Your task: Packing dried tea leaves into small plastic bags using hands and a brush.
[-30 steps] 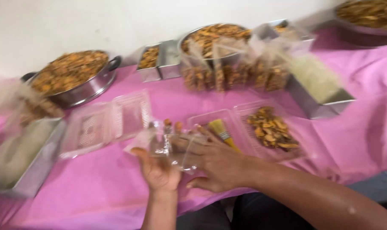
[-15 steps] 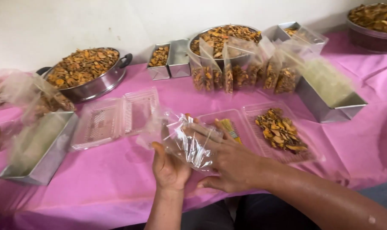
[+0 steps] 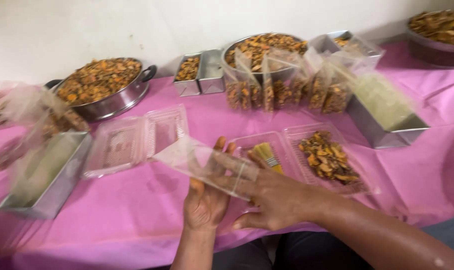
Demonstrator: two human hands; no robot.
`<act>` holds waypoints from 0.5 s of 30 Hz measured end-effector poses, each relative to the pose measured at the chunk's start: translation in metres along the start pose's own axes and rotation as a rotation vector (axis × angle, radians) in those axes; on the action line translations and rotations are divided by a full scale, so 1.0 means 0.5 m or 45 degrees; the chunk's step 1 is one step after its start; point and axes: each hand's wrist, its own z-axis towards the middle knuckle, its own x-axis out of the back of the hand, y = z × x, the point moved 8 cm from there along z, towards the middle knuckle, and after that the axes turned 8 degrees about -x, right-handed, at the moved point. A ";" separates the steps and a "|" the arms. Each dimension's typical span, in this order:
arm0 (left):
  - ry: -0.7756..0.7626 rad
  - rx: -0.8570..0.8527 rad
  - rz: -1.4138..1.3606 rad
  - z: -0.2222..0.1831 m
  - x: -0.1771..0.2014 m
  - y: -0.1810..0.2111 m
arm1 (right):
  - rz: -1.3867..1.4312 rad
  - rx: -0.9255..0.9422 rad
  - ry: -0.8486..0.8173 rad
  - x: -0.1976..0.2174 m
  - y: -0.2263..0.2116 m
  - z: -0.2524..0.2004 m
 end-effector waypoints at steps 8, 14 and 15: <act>0.050 0.016 0.041 0.009 -0.035 -0.020 | -0.035 0.037 0.135 -0.008 0.012 0.020; 0.237 0.032 0.129 -0.005 -0.017 -0.023 | -0.127 0.047 0.114 -0.032 0.015 0.013; 0.237 0.039 0.123 -0.010 -0.004 -0.025 | -0.127 0.038 0.115 -0.031 0.019 0.002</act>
